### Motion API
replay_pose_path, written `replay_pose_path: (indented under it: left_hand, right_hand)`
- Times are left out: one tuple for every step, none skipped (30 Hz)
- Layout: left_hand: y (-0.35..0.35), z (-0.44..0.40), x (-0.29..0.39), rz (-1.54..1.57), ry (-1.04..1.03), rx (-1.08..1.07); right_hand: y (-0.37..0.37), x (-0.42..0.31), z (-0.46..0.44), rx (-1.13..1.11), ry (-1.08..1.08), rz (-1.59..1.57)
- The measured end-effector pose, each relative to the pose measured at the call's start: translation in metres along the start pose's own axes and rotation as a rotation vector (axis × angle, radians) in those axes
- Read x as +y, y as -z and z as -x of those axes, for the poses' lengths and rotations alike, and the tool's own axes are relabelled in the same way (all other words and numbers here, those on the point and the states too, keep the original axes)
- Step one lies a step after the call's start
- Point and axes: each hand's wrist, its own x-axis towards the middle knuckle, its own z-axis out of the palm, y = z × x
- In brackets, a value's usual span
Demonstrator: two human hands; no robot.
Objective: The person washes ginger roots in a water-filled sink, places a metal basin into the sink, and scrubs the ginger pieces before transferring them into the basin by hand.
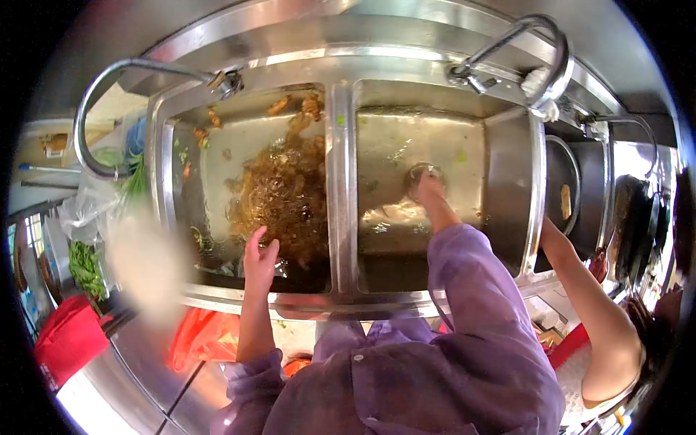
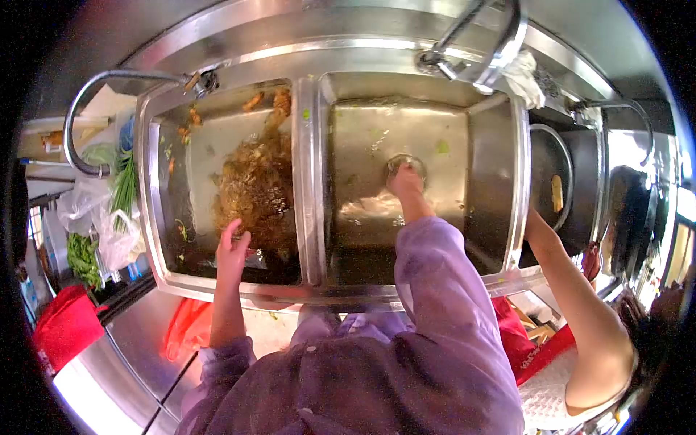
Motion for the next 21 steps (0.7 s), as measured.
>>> replay_pose_path:
  left_hand:
    - [0.003,0.006,0.0,-0.024,-0.036,-0.021]
    - [0.005,0.008,-0.007,-0.024,-0.025,-0.011]
    - [0.007,0.009,-0.015,0.001,-0.004,0.01]
    - [0.008,0.011,-0.02,0.027,0.016,0.028]
    - [0.011,0.013,-0.025,0.032,0.022,0.027]
    - [0.014,0.013,-0.028,0.033,0.023,0.031]
    - [0.015,0.012,-0.03,0.036,0.021,0.035]
    - [0.013,0.01,-0.032,0.045,0.022,0.032]
    - [0.013,0.01,-0.03,0.05,0.027,0.025]
    - [0.013,0.009,-0.028,0.054,0.029,0.017]
    - [0.011,0.006,-0.027,0.062,0.024,0.009]
    - [0.008,0.003,-0.027,0.008,-0.029,0.006]
    - [0.005,0.001,-0.027,0.015,-0.031,0.0]
    - [0.001,-0.002,-0.027,0.006,-0.108,0.003]
    - [-0.002,-0.003,-0.024,-0.007,-0.182,0.008]
    - [-0.004,-0.004,-0.021,-0.01,-0.182,0.009]
    - [-0.006,-0.004,-0.018,-0.023,-0.142,-0.006]
    - [-0.008,-0.004,-0.016,-0.037,-0.101,-0.024]
    - [-0.009,-0.004,-0.016,-0.046,-0.097,-0.033]
    - [-0.011,-0.004,-0.017,-0.051,-0.099,-0.032]
    - [-0.013,-0.005,-0.018,-0.051,-0.106,-0.025]
  right_hand:
    - [-0.006,0.001,-0.001,0.106,0.007,0.068]
    - [-0.011,0.006,-0.009,0.099,0.019,0.073]
    - [-0.013,0.009,-0.017,0.089,-0.004,-0.043]
    - [-0.017,0.011,-0.023,0.079,-0.031,-0.158]
    - [-0.024,0.014,-0.025,0.077,-0.03,-0.151]
    - [-0.021,0.016,-0.021,0.109,-0.026,-0.165]
    - [-0.014,0.017,-0.019,0.146,-0.022,-0.178]
    - [-0.008,0.02,-0.023,0.15,-0.024,-0.17]
    - [-0.003,0.024,-0.028,0.088,-0.056,-0.178]
    - [0.0,0.029,-0.028,0.028,-0.091,-0.189]
    - [0.002,0.034,-0.027,0.034,-0.099,-0.185]
    - [0.006,0.038,-0.023,0.051,-0.085,-0.193]
    - [0.01,0.041,-0.019,0.067,-0.068,-0.203]
    - [0.01,0.038,-0.017,0.072,-0.07,-0.201]
    - [0.007,0.034,-0.016,0.092,-0.109,-0.169]
    - [0.004,0.029,-0.015,0.109,-0.147,-0.141]
    - [-0.009,0.029,-0.021,0.103,-0.148,-0.146]
    - [-0.032,0.032,-0.031,0.199,-0.089,-0.046]
    - [-0.039,0.031,-0.029,0.291,-0.034,0.055]
    - [-0.043,0.033,-0.028,0.283,-0.041,0.054]
    - [-0.03,0.023,-0.022,0.2,-0.12,0.025]
